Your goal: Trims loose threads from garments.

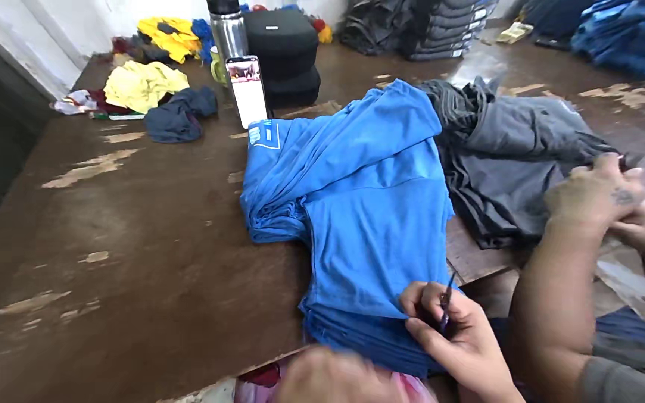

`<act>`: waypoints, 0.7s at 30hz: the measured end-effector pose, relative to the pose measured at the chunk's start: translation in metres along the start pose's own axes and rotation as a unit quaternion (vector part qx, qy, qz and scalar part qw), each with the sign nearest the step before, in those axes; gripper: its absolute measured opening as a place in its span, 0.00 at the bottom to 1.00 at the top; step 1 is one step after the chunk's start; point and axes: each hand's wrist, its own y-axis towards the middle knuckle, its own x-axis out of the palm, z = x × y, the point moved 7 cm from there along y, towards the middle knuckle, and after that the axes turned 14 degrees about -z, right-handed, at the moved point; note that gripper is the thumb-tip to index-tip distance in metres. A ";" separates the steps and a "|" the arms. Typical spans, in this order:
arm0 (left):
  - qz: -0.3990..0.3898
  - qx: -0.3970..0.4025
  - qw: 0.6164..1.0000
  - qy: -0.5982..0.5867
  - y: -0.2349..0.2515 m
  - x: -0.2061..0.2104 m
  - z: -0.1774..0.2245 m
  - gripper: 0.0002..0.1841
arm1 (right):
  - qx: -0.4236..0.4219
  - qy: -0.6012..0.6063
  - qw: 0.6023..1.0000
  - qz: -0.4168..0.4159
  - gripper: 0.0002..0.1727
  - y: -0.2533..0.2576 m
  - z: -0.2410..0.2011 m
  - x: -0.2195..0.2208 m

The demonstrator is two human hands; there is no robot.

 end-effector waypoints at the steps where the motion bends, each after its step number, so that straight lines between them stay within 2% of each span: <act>1: 0.002 -0.033 0.997 0.071 0.010 0.013 -0.031 0.21 | -0.018 -0.015 1.000 0.006 0.06 0.007 -0.009 0.000; 3: 0.024 -0.090 0.987 0.129 0.022 0.031 -0.086 0.14 | -0.064 -0.085 0.994 0.040 0.05 0.023 -0.026 -0.001; 5: 0.064 -0.109 0.986 0.108 0.023 0.032 -0.112 0.10 | -0.096 -0.181 0.974 0.094 0.07 0.037 -0.035 -0.004; 7: 0.090 -0.103 0.990 0.027 0.023 0.028 -0.116 0.09 | -0.088 -0.252 0.956 0.124 0.07 0.048 -0.026 -0.002; 9: 0.103 -0.118 0.979 -0.133 0.024 0.026 -0.122 0.14 | -0.045 -0.265 0.959 0.093 0.06 0.055 -0.002 0.009; 10: 0.109 -0.132 0.958 -0.232 0.025 0.025 -0.126 0.17 | -0.022 -0.252 0.966 0.061 0.06 0.055 0.012 0.017; 12: 0.130 -0.163 0.886 -0.415 0.023 0.027 -0.131 0.24 | 0.001 -0.220 0.975 0.006 0.06 0.049 0.033 0.032; 14: 0.152 -0.152 0.828 -0.517 0.021 0.030 -0.131 0.25 | -0.012 -0.161 0.987 -0.007 0.06 0.039 0.035 0.035; 15: 0.158 -0.129 0.815 -0.542 0.019 0.032 -0.130 0.22 | -0.022 -0.123 0.992 -0.007 0.07 0.036 0.032 0.034; 17: 0.158 -0.086 0.815 -0.551 0.016 0.035 -0.128 0.18 | -0.047 -0.076 0.996 -0.007 0.11 0.035 0.023 0.035; 21: 0.123 -0.050 0.859 -0.494 0.014 0.035 -0.124 0.17 | -0.089 -0.052 0.995 -0.009 0.16 0.049 0.009 0.049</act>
